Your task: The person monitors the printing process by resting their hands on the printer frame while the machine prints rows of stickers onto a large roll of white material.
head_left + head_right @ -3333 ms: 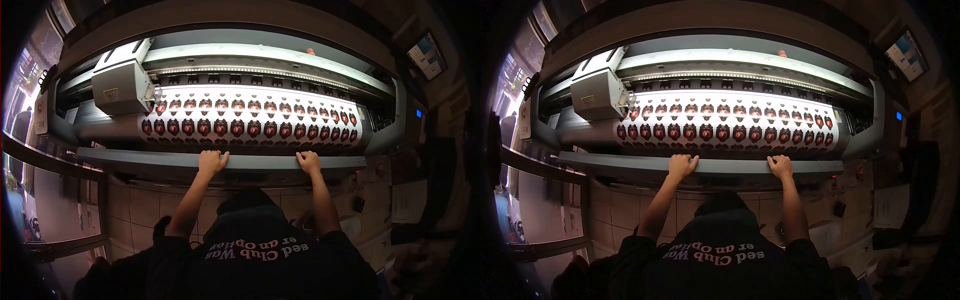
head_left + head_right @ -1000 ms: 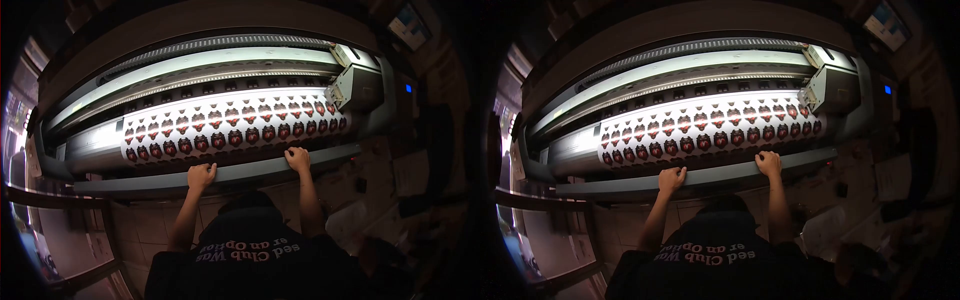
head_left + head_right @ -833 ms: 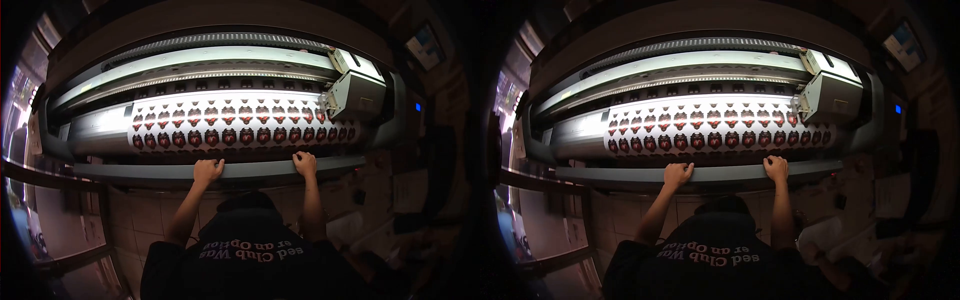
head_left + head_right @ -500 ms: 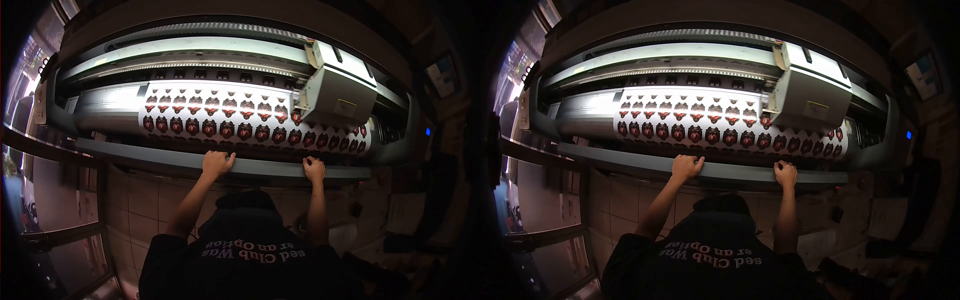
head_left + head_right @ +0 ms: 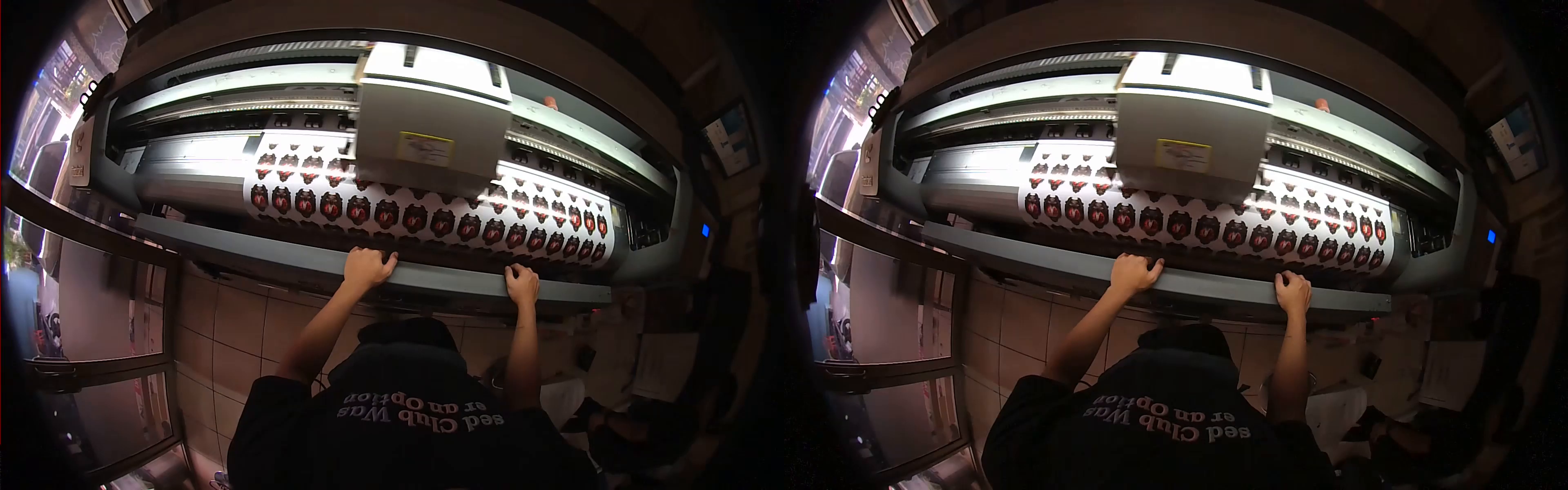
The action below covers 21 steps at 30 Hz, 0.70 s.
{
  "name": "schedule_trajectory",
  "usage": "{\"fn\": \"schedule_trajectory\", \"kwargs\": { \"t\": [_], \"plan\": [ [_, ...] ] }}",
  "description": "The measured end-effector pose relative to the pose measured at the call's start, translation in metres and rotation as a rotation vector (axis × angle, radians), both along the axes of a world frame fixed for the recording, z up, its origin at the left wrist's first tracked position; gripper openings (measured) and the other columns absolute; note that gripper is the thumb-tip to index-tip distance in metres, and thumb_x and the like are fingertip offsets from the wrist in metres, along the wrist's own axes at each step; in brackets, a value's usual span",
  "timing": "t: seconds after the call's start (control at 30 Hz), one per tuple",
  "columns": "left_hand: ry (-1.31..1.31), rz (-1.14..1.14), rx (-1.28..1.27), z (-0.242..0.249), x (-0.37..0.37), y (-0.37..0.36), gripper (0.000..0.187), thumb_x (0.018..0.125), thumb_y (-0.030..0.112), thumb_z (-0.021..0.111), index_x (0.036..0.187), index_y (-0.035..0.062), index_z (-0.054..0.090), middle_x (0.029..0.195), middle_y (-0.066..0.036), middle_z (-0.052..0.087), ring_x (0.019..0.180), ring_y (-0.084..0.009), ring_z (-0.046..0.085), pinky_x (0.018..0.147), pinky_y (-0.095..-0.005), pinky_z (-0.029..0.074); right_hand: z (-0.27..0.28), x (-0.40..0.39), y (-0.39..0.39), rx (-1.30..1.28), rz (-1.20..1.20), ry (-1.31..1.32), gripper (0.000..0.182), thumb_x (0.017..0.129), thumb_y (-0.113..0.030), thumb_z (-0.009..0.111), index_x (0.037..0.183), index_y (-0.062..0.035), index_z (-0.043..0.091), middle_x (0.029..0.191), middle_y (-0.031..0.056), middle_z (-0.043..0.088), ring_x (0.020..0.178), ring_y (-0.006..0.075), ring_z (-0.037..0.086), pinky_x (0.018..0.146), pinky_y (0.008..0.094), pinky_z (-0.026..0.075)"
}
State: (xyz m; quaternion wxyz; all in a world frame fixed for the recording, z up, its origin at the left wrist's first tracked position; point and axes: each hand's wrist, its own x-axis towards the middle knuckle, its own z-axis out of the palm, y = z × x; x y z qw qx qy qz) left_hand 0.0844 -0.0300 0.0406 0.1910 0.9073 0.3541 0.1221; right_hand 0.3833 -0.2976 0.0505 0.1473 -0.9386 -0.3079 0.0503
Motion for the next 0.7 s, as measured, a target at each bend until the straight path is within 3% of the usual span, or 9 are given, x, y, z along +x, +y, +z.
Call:
{"fn": "schedule_trajectory", "kwargs": {
  "t": [0.7],
  "plan": [
    [0.036, -0.025, -0.079, -0.004, 0.0, 0.004, 0.053, 0.093, 0.05, 0.053, 0.086, 0.0045, 0.079, 0.074, -0.019, 0.072, 0.072, -0.0351, 0.07, 0.083, -0.0435, 0.051, -0.004, 0.002, -0.001, 0.026, -0.019, 0.012, 0.032, 0.089, -0.04, 0.064, 0.097, -0.0114, 0.076, 0.094, 0.0202, 0.07, 0.093, 0.0415, 0.064, 0.087, 0.05, 0.05]
  ]
}}
